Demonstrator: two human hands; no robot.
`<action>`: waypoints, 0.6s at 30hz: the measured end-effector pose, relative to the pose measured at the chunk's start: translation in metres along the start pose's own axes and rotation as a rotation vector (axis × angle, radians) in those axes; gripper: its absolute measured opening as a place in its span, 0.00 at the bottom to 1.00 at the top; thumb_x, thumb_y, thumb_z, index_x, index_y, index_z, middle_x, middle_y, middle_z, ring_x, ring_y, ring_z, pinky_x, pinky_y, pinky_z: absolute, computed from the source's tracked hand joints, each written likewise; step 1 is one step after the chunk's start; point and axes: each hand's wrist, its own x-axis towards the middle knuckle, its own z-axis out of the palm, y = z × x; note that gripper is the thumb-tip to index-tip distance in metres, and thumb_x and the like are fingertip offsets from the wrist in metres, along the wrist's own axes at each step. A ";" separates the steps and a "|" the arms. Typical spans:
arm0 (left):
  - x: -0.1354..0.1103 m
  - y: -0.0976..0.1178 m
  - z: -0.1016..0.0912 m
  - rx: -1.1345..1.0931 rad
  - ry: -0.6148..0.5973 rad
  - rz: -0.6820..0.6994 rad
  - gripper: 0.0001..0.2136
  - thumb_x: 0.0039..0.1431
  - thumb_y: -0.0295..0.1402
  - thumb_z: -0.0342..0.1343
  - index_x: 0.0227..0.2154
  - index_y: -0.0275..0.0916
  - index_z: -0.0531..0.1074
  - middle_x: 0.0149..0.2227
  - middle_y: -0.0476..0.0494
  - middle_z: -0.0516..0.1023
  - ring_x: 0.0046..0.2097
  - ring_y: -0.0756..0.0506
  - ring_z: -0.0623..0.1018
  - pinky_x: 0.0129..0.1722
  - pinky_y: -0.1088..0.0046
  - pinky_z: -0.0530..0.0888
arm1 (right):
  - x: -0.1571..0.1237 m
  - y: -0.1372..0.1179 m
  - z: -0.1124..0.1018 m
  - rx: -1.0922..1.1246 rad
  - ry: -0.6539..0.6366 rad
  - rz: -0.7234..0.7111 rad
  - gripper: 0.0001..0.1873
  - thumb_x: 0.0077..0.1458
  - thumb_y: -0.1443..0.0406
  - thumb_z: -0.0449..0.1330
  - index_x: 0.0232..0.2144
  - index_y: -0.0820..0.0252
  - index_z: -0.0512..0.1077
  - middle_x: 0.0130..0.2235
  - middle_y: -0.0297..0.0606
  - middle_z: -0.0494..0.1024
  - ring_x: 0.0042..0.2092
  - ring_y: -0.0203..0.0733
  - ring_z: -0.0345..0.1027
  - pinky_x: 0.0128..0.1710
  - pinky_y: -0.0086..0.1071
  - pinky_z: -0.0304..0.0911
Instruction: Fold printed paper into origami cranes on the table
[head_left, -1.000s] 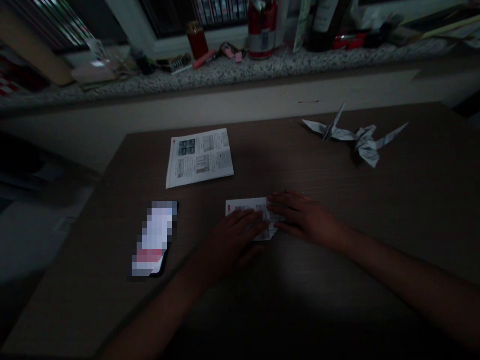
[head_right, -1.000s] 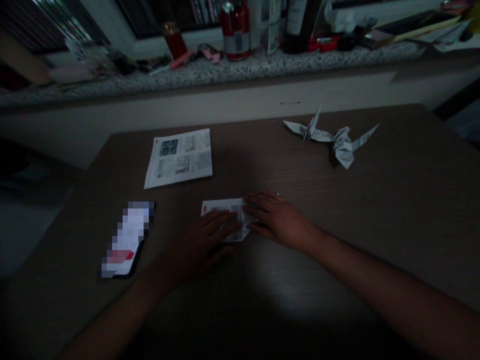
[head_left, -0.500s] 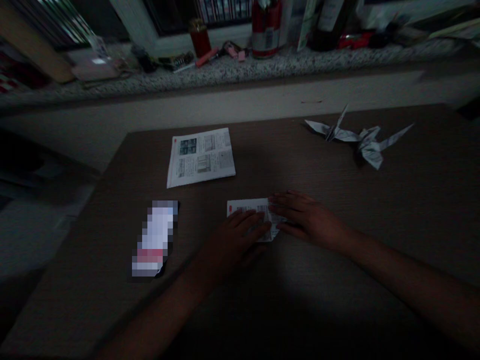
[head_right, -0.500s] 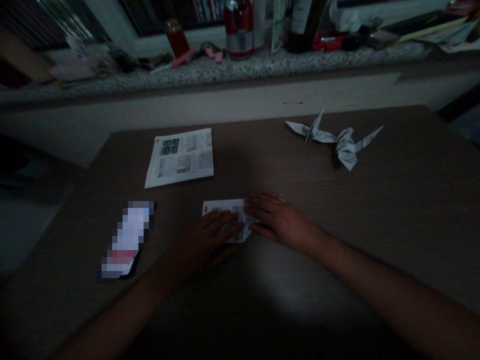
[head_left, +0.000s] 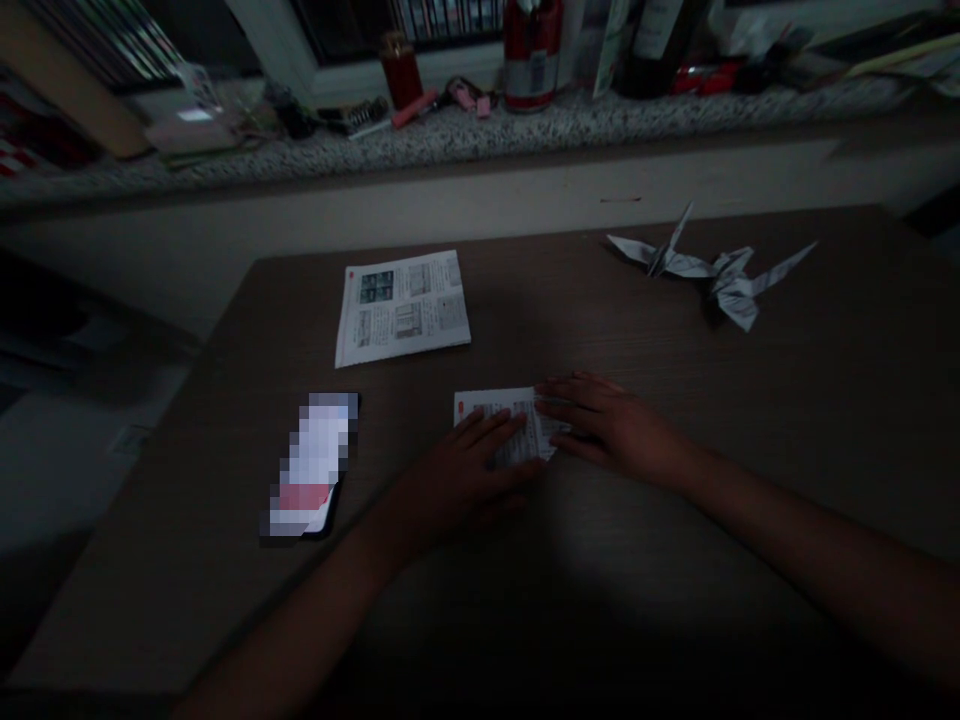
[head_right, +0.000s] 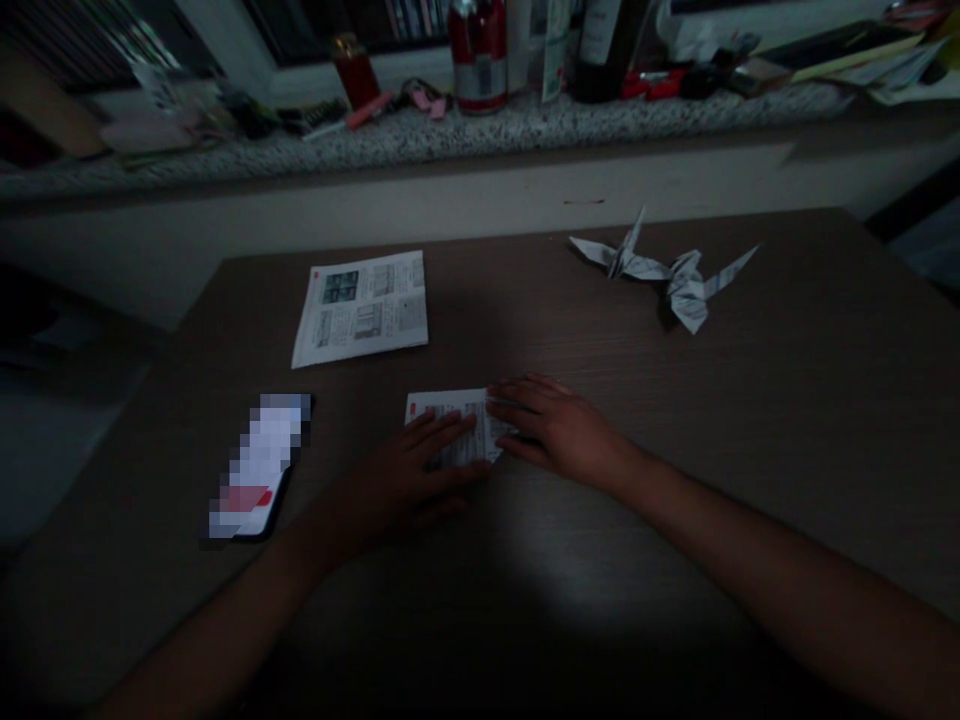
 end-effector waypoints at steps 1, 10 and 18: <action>0.000 0.000 0.000 -0.003 -0.001 0.002 0.21 0.71 0.40 0.55 0.65 0.52 0.67 0.74 0.37 0.54 0.73 0.29 0.58 0.67 0.39 0.63 | 0.000 0.000 0.000 0.001 -0.001 -0.001 0.22 0.67 0.62 0.60 0.60 0.62 0.73 0.63 0.51 0.73 0.64 0.56 0.68 0.64 0.56 0.63; 0.002 0.001 -0.003 0.007 -0.024 0.033 0.19 0.72 0.38 0.53 0.63 0.51 0.68 0.73 0.44 0.58 0.72 0.34 0.58 0.69 0.42 0.59 | -0.001 0.000 0.001 0.000 -0.006 0.026 0.22 0.67 0.60 0.60 0.61 0.57 0.72 0.63 0.49 0.73 0.65 0.54 0.67 0.65 0.57 0.61; 0.008 0.004 -0.001 -0.024 -0.019 0.011 0.24 0.73 0.41 0.52 0.68 0.46 0.61 0.70 0.44 0.64 0.70 0.39 0.63 0.70 0.51 0.61 | 0.000 -0.001 0.001 -0.021 -0.016 0.029 0.22 0.66 0.61 0.60 0.60 0.61 0.72 0.63 0.51 0.73 0.64 0.56 0.68 0.65 0.57 0.62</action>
